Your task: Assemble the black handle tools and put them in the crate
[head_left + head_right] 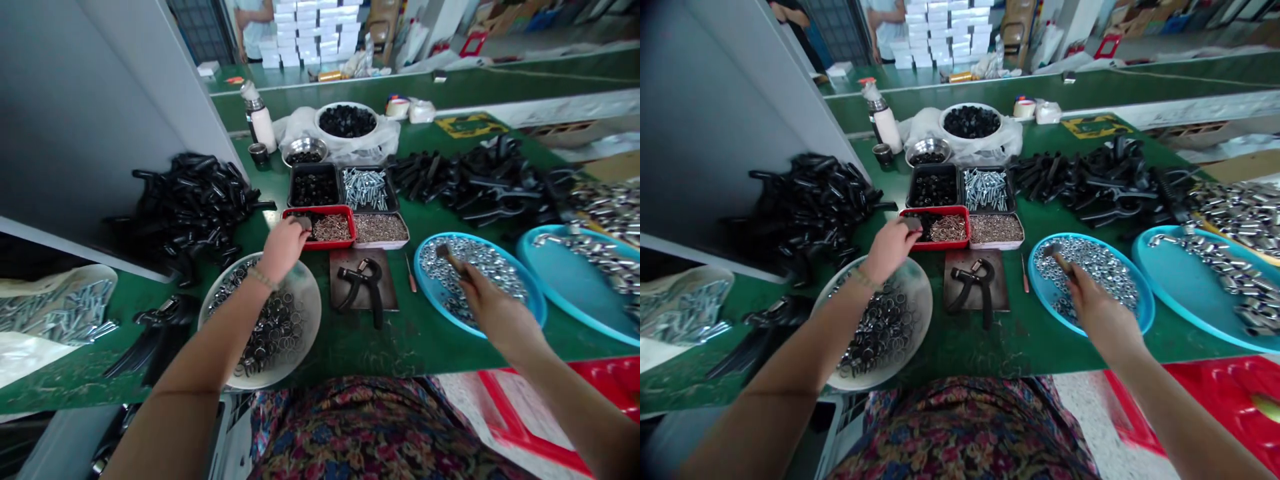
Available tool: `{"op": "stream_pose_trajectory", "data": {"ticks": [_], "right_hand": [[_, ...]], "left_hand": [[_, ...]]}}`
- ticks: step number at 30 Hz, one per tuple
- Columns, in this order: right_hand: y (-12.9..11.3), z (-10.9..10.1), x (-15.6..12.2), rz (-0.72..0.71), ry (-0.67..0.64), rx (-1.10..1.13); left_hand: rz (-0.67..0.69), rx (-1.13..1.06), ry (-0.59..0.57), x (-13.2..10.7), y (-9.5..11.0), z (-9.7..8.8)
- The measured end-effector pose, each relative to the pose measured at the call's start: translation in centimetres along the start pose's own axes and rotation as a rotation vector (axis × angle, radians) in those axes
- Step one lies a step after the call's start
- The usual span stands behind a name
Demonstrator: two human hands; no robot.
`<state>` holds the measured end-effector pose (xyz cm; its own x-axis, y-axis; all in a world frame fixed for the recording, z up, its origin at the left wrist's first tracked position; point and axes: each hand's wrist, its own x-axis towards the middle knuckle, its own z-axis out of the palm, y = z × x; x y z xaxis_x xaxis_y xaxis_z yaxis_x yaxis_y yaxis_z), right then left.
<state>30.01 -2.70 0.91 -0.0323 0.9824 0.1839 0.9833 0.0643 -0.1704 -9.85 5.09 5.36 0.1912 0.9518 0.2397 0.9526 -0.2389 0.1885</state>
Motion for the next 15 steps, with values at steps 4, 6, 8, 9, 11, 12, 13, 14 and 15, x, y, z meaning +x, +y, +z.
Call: {"op": "stream_pose_trajectory", "data": {"ticks": [4,6,8,9,11,12,13,14,15], "right_hand": [[4.7,0.8,1.3,0.072,0.013,-0.146],[3.1,0.9,1.5,0.029,0.076,-0.223],[-1.0,0.9,1.2,-0.033,0.098,-0.244],[-3.6,0.9,1.1,-0.065,0.062,-0.207],[-8.7,1.3,0.9,-0.126,-0.159,-0.073],[-10.7,1.6,1.0,-0.144,-0.254,-0.028],[-12.2,2.0,1.2,-0.136,-0.307,0.003],[-13.1,2.4,1.4,-0.11,-0.331,0.044],[-13.5,2.7,1.6,-0.076,-0.333,0.11]], "left_hand": [[0.027,0.229,-0.231,4.5,-1.9,-1.3],[0.045,0.297,-0.306,5.0,-1.4,-1.1],[0.059,0.335,-0.317,5.0,-0.6,-0.7],[0.063,0.341,-0.311,5.0,-0.3,-0.6],[0.063,0.315,-0.281,5.0,0.0,-0.5],[0.049,0.279,-0.252,4.9,0.0,-0.5],[0.025,0.22,-0.206,4.9,-0.2,-0.6],[-0.011,0.129,-0.147,4.7,-0.3,-0.7],[-0.054,-0.007,-0.086,4.5,-0.4,-0.8]]}}
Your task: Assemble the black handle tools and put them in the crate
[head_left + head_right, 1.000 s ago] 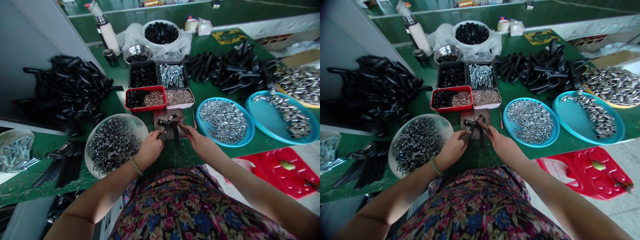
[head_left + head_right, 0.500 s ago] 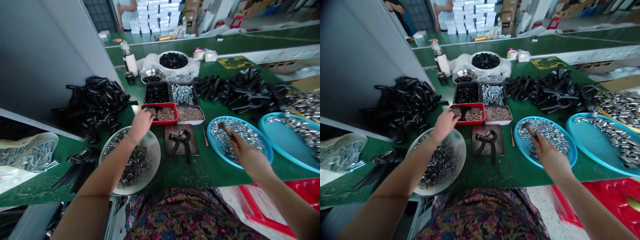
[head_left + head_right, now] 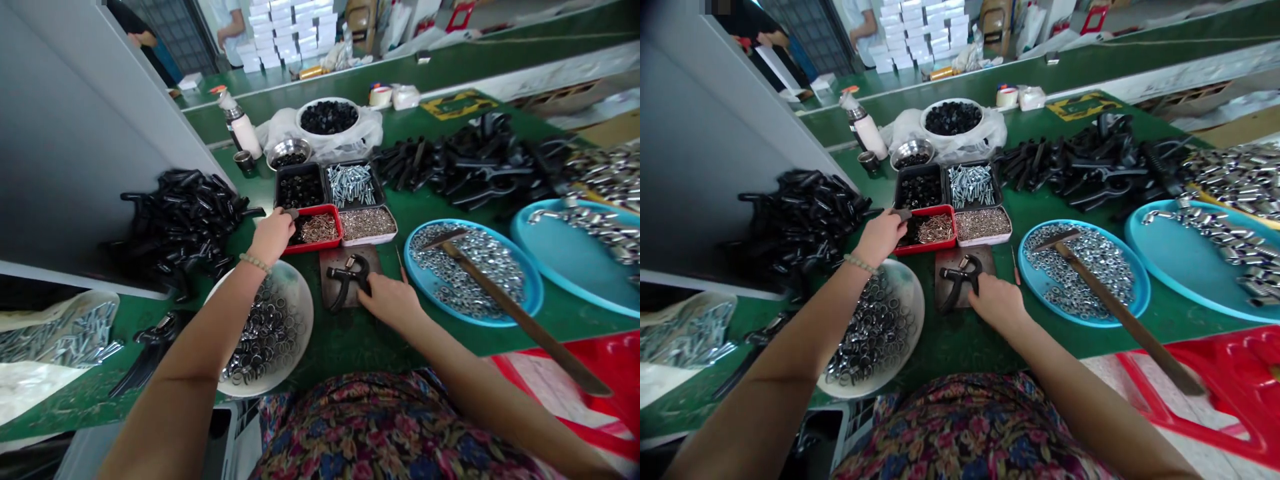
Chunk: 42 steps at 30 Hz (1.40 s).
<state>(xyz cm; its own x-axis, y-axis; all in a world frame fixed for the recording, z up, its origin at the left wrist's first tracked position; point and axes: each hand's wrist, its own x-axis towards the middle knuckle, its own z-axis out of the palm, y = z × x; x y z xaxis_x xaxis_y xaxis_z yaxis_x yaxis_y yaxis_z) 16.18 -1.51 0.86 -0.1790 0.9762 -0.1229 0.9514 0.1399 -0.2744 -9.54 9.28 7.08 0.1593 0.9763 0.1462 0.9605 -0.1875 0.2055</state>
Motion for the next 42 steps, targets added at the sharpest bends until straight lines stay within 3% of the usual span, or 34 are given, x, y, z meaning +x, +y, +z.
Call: {"op": "stream_pose_trajectory", "data": {"ticks": [2,5,7,10,13,17,21,23,27,30,33,35,37,39,41,42], "right_hand": [[0.6,0.4,0.3,0.053,0.01,0.271],[2.0,0.3,-0.4,0.109,-0.06,0.958],[2.1,-0.1,-1.4,0.115,-0.087,1.384],[0.8,-0.7,-2.5,0.097,-0.07,1.712],[-0.3,-1.2,-2.8,0.103,-0.06,1.798],[-0.6,-1.1,-2.8,0.093,-0.055,1.859],[-0.6,-1.0,-2.6,0.097,-0.06,1.83],[-0.3,-1.8,-2.3,0.124,-0.03,1.698],[0.8,-5.0,-2.5,-0.002,0.025,0.917],[1.5,-6.3,-3.7,-0.163,0.173,0.377],[1.1,-5.3,-4.7,-0.194,0.096,0.196],[-0.1,-4.2,-4.7,-0.216,0.009,0.275],[-1.8,-3.6,-3.7,-0.284,-0.036,0.454],[-3.2,-3.9,-1.2,-0.4,-0.094,0.555],[-3.8,-5.2,2.7,-0.46,-0.137,0.474],[-3.7,-6.1,5.3,-0.383,-0.092,0.359]], "left_hand": [[-0.083,-0.404,0.063,-1.1,0.1,0.1],[-0.189,-1.059,0.028,-4.0,1.7,1.3],[-0.228,-1.313,0.038,-6.0,3.7,2.5],[-0.217,-1.431,0.112,-8.1,6.8,4.1],[-0.204,-1.403,0.194,-9.0,8.9,5.0],[-0.231,-1.329,0.268,-9.6,10.0,5.2],[-0.194,-1.132,0.274,-10.5,10.5,4.9],[-0.177,-1.032,0.207,-10.9,10.4,4.9],[-0.221,-0.987,-0.068,-11.9,8.5,5.3],[-0.294,-1.113,-0.091,-13.5,7.2,6.0],[-0.32,-1.218,-0.295,-15.1,8.3,7.0],[-0.329,-1.275,-0.364,-15.5,10.2,7.3],[-0.362,-1.331,-0.219,-15.2,11.6,6.6],[-0.42,-1.304,-0.002,-14.8,10.8,4.6],[-0.468,-1.15,0.123,-15.1,7.1,1.7],[-0.478,-1.035,0.131,-15.7,4.2,-0.1]]}}
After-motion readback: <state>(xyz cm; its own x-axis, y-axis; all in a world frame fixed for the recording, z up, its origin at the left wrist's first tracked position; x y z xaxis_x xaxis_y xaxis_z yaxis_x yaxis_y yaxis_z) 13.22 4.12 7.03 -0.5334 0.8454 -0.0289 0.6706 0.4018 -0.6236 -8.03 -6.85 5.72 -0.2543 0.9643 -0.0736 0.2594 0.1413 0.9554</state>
